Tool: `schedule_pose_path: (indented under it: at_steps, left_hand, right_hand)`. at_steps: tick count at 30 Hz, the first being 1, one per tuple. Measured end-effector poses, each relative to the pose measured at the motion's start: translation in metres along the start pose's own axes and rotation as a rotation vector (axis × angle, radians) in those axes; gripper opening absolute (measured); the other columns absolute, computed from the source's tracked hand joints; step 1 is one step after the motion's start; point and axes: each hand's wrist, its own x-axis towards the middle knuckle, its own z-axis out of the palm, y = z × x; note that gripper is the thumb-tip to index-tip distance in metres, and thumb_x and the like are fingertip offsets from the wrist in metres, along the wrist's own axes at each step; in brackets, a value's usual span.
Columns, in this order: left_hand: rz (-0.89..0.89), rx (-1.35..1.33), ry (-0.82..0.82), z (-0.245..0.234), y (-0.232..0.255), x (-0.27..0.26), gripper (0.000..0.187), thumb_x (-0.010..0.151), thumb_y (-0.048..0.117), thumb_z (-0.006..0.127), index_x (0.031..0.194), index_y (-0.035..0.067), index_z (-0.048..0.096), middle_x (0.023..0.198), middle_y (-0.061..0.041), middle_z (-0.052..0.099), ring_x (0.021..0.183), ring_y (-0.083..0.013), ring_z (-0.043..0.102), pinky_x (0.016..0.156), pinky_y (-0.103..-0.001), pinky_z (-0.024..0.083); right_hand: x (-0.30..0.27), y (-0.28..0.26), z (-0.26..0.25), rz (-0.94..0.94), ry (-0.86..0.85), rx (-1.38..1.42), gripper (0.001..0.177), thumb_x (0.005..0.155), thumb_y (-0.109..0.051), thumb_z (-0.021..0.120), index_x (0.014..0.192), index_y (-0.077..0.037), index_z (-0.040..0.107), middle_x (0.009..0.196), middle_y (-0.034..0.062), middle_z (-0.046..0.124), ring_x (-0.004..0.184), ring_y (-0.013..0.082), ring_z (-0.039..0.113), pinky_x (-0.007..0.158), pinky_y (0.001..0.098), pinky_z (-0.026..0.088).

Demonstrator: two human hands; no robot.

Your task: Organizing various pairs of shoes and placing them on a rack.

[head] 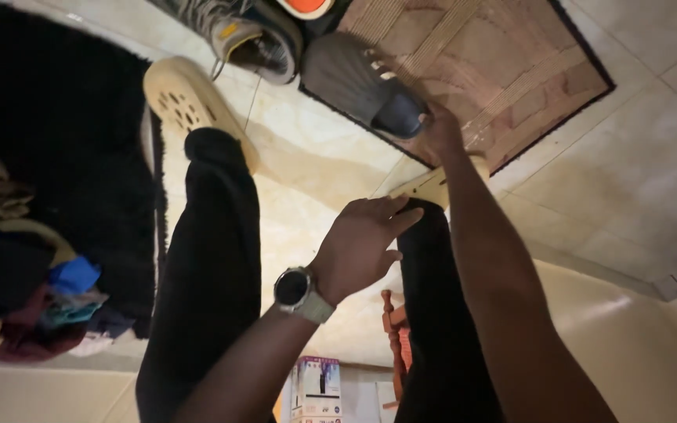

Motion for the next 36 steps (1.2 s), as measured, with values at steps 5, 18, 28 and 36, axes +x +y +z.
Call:
schedule_pose_path:
  at_steps: [5,18,28,36]
  left_hand:
    - [-0.005,-0.014,-0.005,0.004,-0.006,-0.005,0.071,0.071,0.014,0.084,0.138,0.010,0.061,0.141,-0.019,0.060,0.127,-0.0369,0.057,0.105,-0.047,0.043]
    - [0.011,-0.069,-0.044,0.021,-0.011,0.004,0.072,0.069,0.021,0.088,0.136,0.010,0.062,0.135,-0.018,0.065,0.120,-0.0361,0.061,0.100,-0.045,0.048]
    - [-0.058,-0.085,0.009,0.020,-0.024,0.005,0.067,0.071,0.023,0.087,0.131,0.005,0.063,0.124,-0.017,0.068,0.112,-0.0370,0.063,0.094,-0.047,0.050]
    - [-0.344,-0.491,0.567,-0.008,-0.022,0.028,0.029,0.092,0.018,0.081,0.117,0.006,0.073,0.110,-0.009,0.077,0.097,-0.0157,0.073,0.088,-0.028,0.058]
  right_hand:
    - [0.000,0.001,0.012,0.056,0.080,0.070,0.042,0.097,-0.009,0.056,0.139,-0.004,0.059,0.126,0.0170,0.068,0.114,0.0275,0.067,0.097,0.0386,0.052]
    - [-0.036,-0.155,-0.378,-0.125,0.266,1.610,0.130,0.070,-0.056,0.091,0.154,-0.003,0.007,0.161,0.0191,0.039,0.157,0.0347,0.041,0.135,0.0539,0.032]
    - [-0.024,-0.149,-0.378,-0.170,0.316,1.522,0.101,0.087,-0.046,0.089,0.157,0.005,0.038,0.138,0.0128,0.059,0.117,0.0262,0.061,0.102,0.0365,0.054]
    - [-0.103,-0.068,-0.109,-0.466,0.027,1.652,0.011,0.115,-0.007,0.053,0.121,-0.009,0.063,0.105,0.0005,0.069,0.076,0.0088,0.064,0.063,0.0248,0.052]
